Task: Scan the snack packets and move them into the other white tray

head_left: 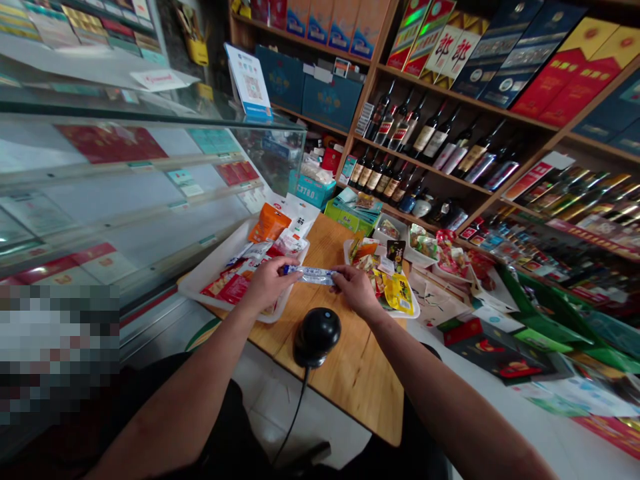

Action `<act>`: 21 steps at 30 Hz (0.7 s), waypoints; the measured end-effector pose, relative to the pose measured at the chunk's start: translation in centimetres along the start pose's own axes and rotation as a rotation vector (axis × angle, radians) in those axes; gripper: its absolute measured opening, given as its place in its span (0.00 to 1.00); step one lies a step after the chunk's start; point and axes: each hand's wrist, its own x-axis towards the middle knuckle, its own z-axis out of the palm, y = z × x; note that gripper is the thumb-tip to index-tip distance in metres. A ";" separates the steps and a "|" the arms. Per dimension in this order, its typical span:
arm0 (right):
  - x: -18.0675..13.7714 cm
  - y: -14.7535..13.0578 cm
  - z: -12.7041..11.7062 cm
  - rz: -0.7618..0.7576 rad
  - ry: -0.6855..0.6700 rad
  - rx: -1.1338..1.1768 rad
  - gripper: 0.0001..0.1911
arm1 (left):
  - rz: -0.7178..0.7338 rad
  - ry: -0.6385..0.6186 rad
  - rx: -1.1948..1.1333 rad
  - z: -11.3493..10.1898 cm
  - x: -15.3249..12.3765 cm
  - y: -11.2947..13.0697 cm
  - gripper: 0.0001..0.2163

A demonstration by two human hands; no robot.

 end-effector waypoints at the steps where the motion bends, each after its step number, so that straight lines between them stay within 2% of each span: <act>1: -0.1 0.2 0.0 0.006 0.017 -0.020 0.17 | 0.012 0.003 0.015 0.1 0.0 0.0 0.16; 8: -0.3 2.3 -0.8 -0.044 0.049 -0.208 0.13 | 0.046 0.015 0.136 1.0 -0.2 -0.1 0.12; 17: -1.1 4.4 -0.9 -0.003 0.039 -0.250 0.13 | 0.103 -0.043 0.274 2.3 0.2 -0.8 0.10; 21: -1.3 5.1 -0.8 -0.017 0.087 -0.285 0.11 | 0.101 -0.069 0.285 2.3 0.1 -0.9 0.10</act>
